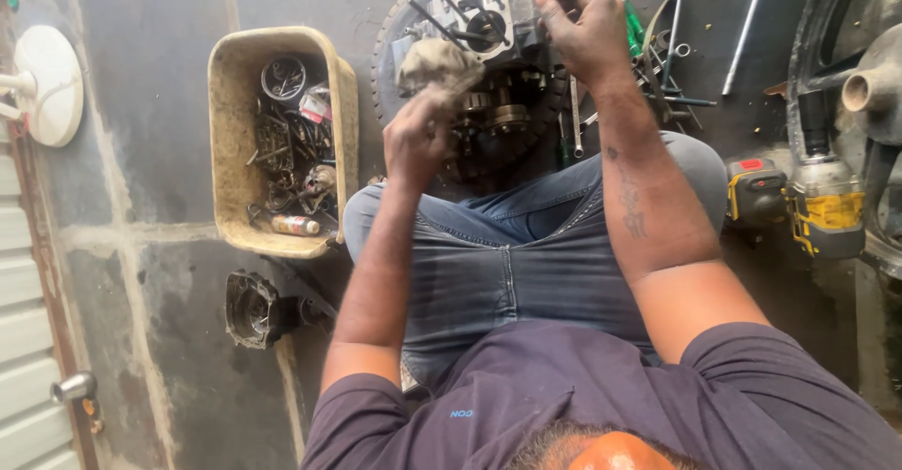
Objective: The recorder is assembling and repairing a motorcycle engine while seated on the floor.
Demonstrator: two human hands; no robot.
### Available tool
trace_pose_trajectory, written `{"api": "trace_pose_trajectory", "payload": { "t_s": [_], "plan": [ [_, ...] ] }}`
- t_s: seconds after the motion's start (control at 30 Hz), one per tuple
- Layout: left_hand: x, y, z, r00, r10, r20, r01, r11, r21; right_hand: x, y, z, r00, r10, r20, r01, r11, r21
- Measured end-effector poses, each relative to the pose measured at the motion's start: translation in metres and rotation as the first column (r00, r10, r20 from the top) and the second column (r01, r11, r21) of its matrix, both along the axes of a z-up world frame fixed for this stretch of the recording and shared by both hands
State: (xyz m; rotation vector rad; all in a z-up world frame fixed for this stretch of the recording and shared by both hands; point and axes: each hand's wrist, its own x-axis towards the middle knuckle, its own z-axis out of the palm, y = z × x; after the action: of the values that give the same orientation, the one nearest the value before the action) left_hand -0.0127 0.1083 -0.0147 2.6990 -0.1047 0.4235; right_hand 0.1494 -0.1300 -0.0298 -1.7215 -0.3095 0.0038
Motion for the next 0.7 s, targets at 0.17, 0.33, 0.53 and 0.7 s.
{"api": "trace_pose_trajectory", "payload": {
  "t_s": [0.17,0.33,0.53,0.7],
  "plan": [
    [0.007,-0.046,0.018,0.917,0.25,0.311,-0.167,0.949,-0.269,-0.002,-0.001,0.003,0.999,-0.02,-0.025,0.02,1.0,-0.002],
    [0.034,-0.079,0.012,0.953,0.205,0.222,-0.239,0.961,0.139,-0.004,-0.001,0.005,0.999,-0.015,-0.038,0.014,1.0,-0.018],
    [0.054,-0.076,-0.011,0.941,0.274,0.199,-0.319,0.914,0.251,0.001,-0.007,0.003,0.998,-0.035,0.047,0.038,0.998,-0.055],
    [0.042,-0.075,0.003,0.94,0.255,0.225,-0.317,0.898,0.305,0.004,-0.008,-0.007,0.995,-0.046,0.092,0.055,0.993,-0.101]
  ]
}}
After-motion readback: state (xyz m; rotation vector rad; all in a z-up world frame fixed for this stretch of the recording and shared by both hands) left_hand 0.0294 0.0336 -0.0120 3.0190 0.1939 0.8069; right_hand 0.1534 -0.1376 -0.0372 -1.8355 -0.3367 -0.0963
